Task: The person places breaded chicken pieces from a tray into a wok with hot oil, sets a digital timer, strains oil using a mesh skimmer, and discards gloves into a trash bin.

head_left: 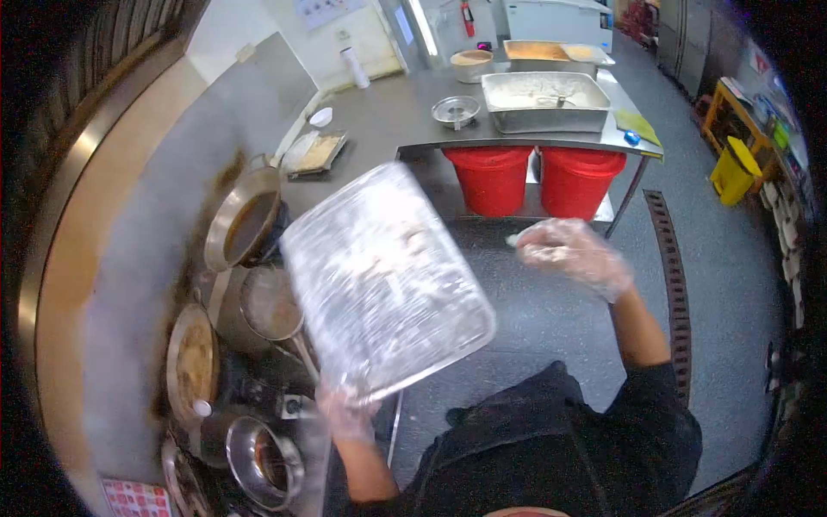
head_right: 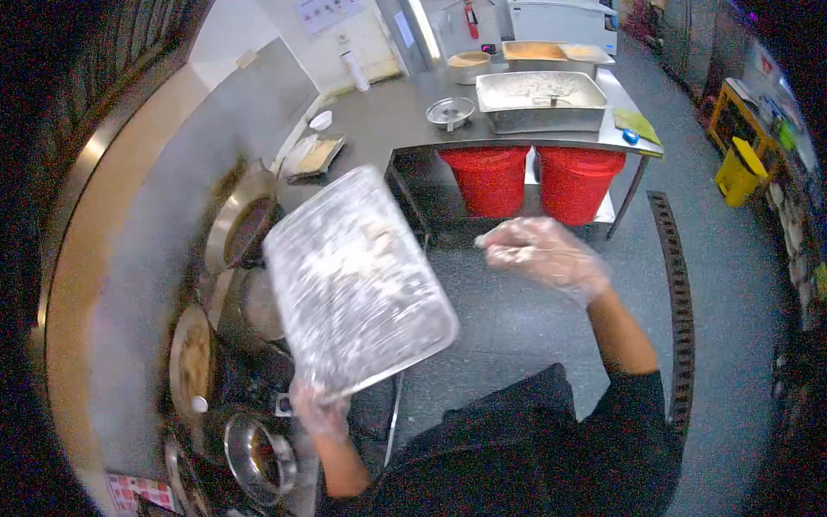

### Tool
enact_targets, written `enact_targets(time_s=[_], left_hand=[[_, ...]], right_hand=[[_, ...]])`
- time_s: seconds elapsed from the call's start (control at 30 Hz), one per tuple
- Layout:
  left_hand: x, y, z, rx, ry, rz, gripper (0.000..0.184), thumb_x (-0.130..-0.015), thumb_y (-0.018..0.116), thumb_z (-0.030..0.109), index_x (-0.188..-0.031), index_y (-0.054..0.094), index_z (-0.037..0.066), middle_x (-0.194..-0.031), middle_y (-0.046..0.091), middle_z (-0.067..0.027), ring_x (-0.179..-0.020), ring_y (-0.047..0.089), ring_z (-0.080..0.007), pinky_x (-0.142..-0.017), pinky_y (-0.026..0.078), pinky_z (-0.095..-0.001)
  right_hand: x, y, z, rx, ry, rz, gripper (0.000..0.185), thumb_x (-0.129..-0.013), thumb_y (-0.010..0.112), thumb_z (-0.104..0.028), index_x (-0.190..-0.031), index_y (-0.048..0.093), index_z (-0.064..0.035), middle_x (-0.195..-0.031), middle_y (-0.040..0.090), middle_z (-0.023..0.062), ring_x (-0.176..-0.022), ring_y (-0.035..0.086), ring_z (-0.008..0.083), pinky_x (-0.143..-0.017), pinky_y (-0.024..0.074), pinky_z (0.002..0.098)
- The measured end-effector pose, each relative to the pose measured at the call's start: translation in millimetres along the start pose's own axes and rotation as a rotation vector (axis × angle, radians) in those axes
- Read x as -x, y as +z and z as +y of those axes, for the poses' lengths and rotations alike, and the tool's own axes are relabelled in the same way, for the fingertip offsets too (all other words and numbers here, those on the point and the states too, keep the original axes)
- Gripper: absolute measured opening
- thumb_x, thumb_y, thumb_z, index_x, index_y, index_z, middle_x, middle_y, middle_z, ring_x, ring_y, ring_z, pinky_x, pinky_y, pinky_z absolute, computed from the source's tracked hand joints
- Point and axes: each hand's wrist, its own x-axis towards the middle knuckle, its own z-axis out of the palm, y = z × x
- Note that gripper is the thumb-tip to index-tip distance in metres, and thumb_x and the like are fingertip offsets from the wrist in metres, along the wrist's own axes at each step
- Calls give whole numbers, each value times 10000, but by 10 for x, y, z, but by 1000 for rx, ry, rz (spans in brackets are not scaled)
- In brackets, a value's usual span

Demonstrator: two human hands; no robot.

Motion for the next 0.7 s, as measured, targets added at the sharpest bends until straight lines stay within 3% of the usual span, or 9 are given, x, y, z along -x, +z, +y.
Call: enact_targets(time_s=[0.03,0.13,0.17,0.23,0.33,0.47,0.53,0.6,0.7], left_hand=[[124,514,-73,-223,-3,51,567,-710,452,178,-1244,392,-3,-828,595,-171,-491,585,-209,-298,448,-249],[72,1147,-691,-56,-206,-297,610,-643,479,167,-1214,415,-39,-778,594,-185,-419,546,-219,-286,430,-257],[-586,532,-49,4,-289,-339,535,-687,480,199,-1158,452,-54,-697,587,-142,-369,521,-197,-271,430,-255],[-574,480,29,76,-405,-345,510,-712,488,225,-1116,479,-86,-659,605,-128,-335,518,-191,-260,442,-272],[-743,360,224,77,-414,-416,543,-683,500,210,-1122,465,-108,-682,613,-159,-336,524,-199,-257,441,-279],[-997,49,745,-16,-398,-445,577,-642,507,185,-1129,451,-119,-677,607,-181,-337,525,-201,-260,440,-269],[-1134,-203,1095,-21,-491,-379,640,-596,512,169,-1154,414,-129,-665,598,-194,-334,520,-211,-272,447,-273],[-1364,-629,1439,61,-522,-177,687,-626,558,128,-1274,344,40,-630,567,-138,-380,535,-237,-309,445,-302],[-1746,-1640,1807,53,-498,-75,632,-672,563,119,-1264,349,65,-642,571,-144,-413,560,-263,-326,457,-318]], right_hand=[[186,-201,-28,-178,27,108,302,-813,597,-258,-1002,621,-23,-986,628,108,-918,590,194,-858,451,325],[400,-851,74,188,-71,210,281,-754,659,-161,-1007,616,-46,-967,629,109,-884,611,230,-826,496,327],[-96,22,-876,309,2,252,281,-754,659,-161,-1007,616,-46,-967,629,109,-884,611,230,-826,496,327],[-78,142,-1195,871,-261,202,342,-743,665,-164,-1063,588,-69,-959,616,90,-890,602,234,-847,484,311],[-275,336,-1722,1085,-203,132,410,-760,642,-186,-1145,539,-88,-1028,576,106,-979,556,241,-910,442,326],[-851,580,-1747,880,137,-275,413,-822,555,-215,-1215,490,-107,-1165,508,114,-1138,443,221,-1025,326,350],[-1047,962,-1819,1017,35,-276,350,-824,532,-170,-1166,518,-96,-1147,533,71,-1127,456,213,-1020,329,341],[-1523,1398,-1518,1432,-643,-278,317,-820,507,-133,-1133,538,-94,-1150,540,46,-1133,454,212,-1007,337,337],[-2455,2492,-2193,72,-257,-550,140,-824,490,-110,-922,568,-47,-936,559,135,-883,543,271,-794,451,343]])
